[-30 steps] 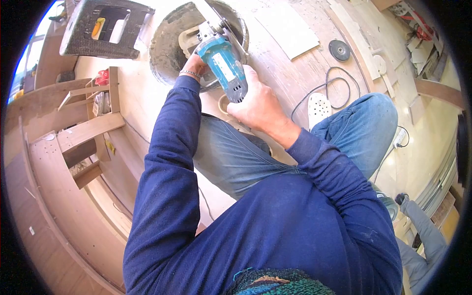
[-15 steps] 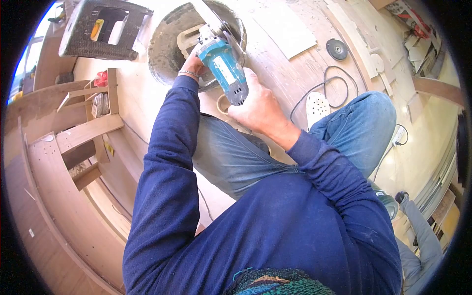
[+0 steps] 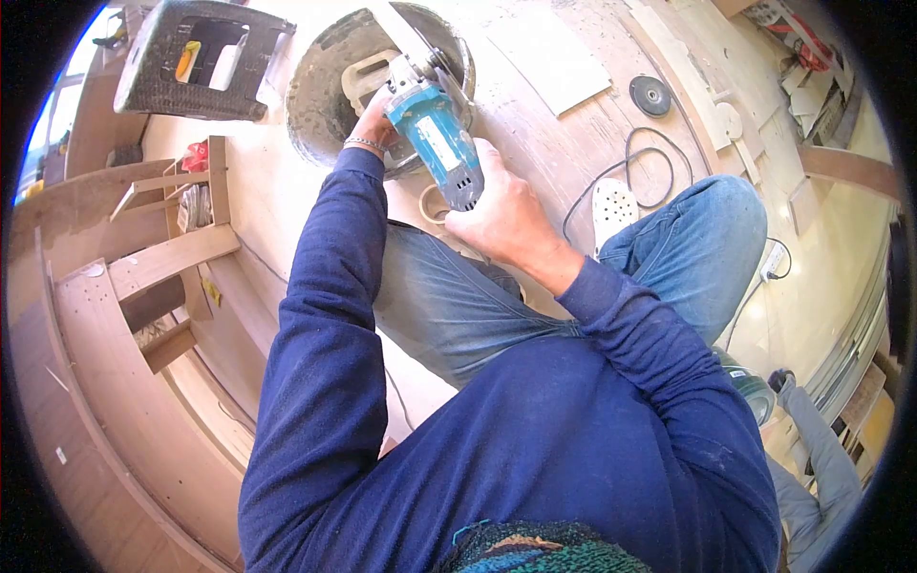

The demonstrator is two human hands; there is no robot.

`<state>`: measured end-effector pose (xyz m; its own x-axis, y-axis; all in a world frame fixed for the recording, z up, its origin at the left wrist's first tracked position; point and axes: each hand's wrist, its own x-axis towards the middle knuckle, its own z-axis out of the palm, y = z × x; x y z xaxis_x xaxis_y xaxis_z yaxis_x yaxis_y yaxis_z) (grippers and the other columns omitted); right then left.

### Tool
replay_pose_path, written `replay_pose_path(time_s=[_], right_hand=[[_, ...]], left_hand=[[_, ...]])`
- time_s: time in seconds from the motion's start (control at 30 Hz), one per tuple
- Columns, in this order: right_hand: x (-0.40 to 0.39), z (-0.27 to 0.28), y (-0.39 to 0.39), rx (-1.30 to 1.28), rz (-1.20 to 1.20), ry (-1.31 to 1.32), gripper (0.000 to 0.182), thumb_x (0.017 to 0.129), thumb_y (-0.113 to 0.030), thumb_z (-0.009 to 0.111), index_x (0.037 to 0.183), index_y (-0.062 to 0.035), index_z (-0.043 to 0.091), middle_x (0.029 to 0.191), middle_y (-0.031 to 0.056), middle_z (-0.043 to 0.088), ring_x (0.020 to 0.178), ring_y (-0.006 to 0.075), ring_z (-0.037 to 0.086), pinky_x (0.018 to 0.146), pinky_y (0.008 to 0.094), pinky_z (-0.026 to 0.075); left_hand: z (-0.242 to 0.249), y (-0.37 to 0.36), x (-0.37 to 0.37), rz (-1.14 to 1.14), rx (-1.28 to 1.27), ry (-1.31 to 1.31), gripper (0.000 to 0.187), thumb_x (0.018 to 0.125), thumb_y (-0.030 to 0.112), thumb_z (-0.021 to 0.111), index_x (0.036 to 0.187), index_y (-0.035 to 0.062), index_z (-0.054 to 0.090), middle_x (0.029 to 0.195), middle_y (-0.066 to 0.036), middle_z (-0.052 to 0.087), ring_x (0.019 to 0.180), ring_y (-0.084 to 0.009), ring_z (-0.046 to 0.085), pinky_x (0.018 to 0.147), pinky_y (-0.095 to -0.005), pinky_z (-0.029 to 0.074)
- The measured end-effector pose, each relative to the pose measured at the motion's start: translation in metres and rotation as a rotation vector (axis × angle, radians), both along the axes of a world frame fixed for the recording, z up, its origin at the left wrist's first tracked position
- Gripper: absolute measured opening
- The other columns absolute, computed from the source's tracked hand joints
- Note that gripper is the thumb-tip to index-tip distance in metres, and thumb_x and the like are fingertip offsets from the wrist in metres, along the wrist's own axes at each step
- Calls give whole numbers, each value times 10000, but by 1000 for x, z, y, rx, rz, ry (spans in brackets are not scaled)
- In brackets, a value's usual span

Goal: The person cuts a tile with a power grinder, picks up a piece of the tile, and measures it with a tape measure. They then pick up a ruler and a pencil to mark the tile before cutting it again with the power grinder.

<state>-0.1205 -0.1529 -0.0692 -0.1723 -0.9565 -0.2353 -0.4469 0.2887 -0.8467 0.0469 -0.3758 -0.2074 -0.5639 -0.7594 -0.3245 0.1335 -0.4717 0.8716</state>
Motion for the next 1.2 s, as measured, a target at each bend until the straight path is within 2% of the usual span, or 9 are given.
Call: replay_pose_path(time_s=[0.17,0.27,0.37,0.53,0.57,0.6,0.67,0.73,1.2], right_hand=[[0,-2,3,28,-4,-12,856,697,-233,708,1426,26,344,982,346,652,961,487,662,855,491,531],[-2,-2,7,11,-9,-20,850,703,-233,704,1433,14,345,977,339,655,957,483,664,847,492,531],[-3,-4,15,-1,-9,-38,850,710,-232,703,1442,7,342,992,325,659,962,475,666,847,489,531],[-5,8,16,-15,-4,-64,854,722,-229,709,1454,11,342,1054,312,654,993,455,662,876,477,527],[-5,11,15,-65,14,-69,854,722,-230,715,1456,8,349,1077,313,647,1011,449,657,891,472,523],[-5,13,13,-113,32,-73,853,723,-230,721,1457,5,355,1100,314,639,1029,443,651,905,466,519],[-5,20,11,-164,61,-92,851,724,-225,724,1459,0,359,1121,310,632,1040,440,645,912,466,516],[-4,23,10,-215,89,-110,849,725,-220,727,1461,-6,363,1142,306,625,1052,437,638,918,466,512],[-23,24,21,-351,244,-228,886,704,-229,737,1475,-16,356,1145,291,611,1065,435,615,907,470,517]], left_hand=[[-6,-2,-1,-24,-218,-35,241,930,129,666,1157,48,660,1026,-67,705,839,-165,681,716,-336,587],[14,3,-1,-48,58,-9,249,924,120,666,1160,43,665,1031,-73,706,836,-167,682,714,-343,589],[0,5,1,-80,-463,-98,288,919,124,671,1193,38,649,1032,-76,708,836,-172,684,718,-344,590],[41,14,-6,59,283,103,333,922,149,678,1235,52,623,1062,-75,699,895,-160,674,762,-318,574],[40,16,-18,95,34,-284,346,922,205,705,1226,58,629,1066,-55,689,932,-154,667,776,-300,561],[42,14,-18,-116,-104,-22,387,902,281,753,1208,73,636,1039,-28,680,920,-147,664,770,-295,552],[37,21,-28,137,55,-285,419,880,323,785,1191,83,641,1021,-8,668,896,-138,652,763,-295,541],[33,14,-24,26,72,-242,355,950,416,678,1192,171,593,1042,47,666,948,-92,630,809,-309,515],[46,20,-11,156,46,-273,485,956,403,667,1298,90,524,1186,-26,634,1028,-151,594,877,-427,513]])
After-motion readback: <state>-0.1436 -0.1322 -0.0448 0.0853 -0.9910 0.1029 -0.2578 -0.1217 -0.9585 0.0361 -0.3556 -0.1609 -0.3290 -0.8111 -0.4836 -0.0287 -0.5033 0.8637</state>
